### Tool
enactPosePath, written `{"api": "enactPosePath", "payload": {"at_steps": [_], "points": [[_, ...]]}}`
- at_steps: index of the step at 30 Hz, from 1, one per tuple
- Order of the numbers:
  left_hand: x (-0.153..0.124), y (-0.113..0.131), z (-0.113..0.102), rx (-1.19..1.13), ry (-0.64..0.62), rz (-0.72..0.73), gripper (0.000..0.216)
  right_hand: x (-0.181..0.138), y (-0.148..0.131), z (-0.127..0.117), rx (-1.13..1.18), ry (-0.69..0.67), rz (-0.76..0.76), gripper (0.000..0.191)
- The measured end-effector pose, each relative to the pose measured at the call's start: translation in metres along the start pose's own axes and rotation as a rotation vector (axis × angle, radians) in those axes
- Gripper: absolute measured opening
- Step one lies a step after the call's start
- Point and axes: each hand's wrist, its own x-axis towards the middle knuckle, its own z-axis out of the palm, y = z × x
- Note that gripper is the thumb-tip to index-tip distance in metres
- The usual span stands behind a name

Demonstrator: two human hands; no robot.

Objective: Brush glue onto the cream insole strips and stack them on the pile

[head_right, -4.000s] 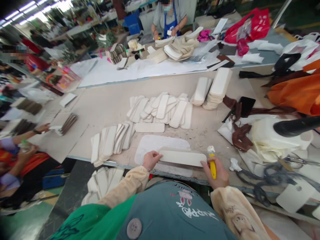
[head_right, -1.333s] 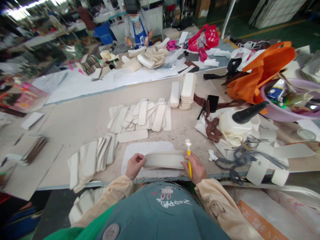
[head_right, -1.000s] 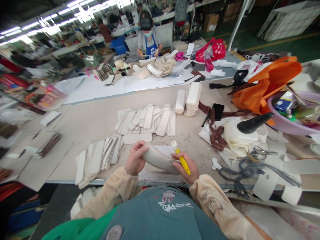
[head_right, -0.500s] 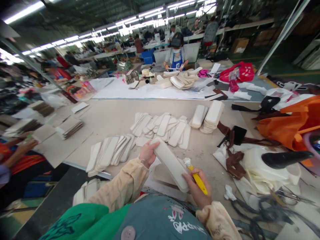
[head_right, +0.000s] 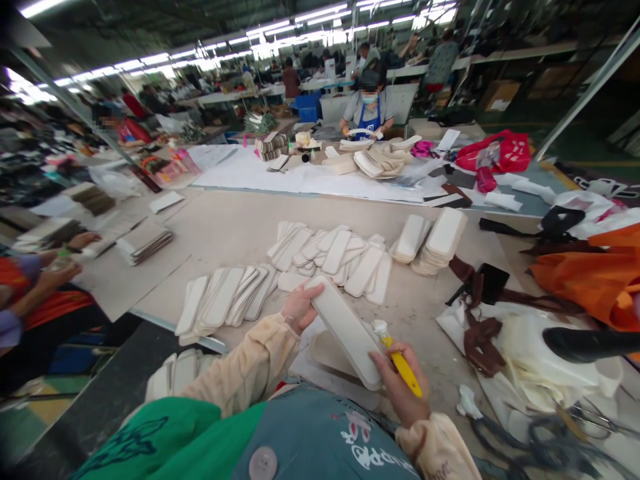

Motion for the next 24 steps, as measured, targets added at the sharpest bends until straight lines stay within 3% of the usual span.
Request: {"api": "enactPosePath", "payload": {"at_steps": [10,18,24], "points": [[0.018,0.011,-0.022,-0.078,0.076,0.017,0.038,0.0,-0.01,0.014,-0.068,-0.002,-0.042,0.045],[0.009,-0.016,-0.035,-0.182,0.187,-0.081,0.04,0.005,-0.007,0.03,-0.039,-0.003,-0.039,0.044],[0.018,-0.003,-0.042,-0.13,0.252,-0.062,0.037,0.007,-0.008,0.042,0.099,-0.045,0.001,0.043]]}}
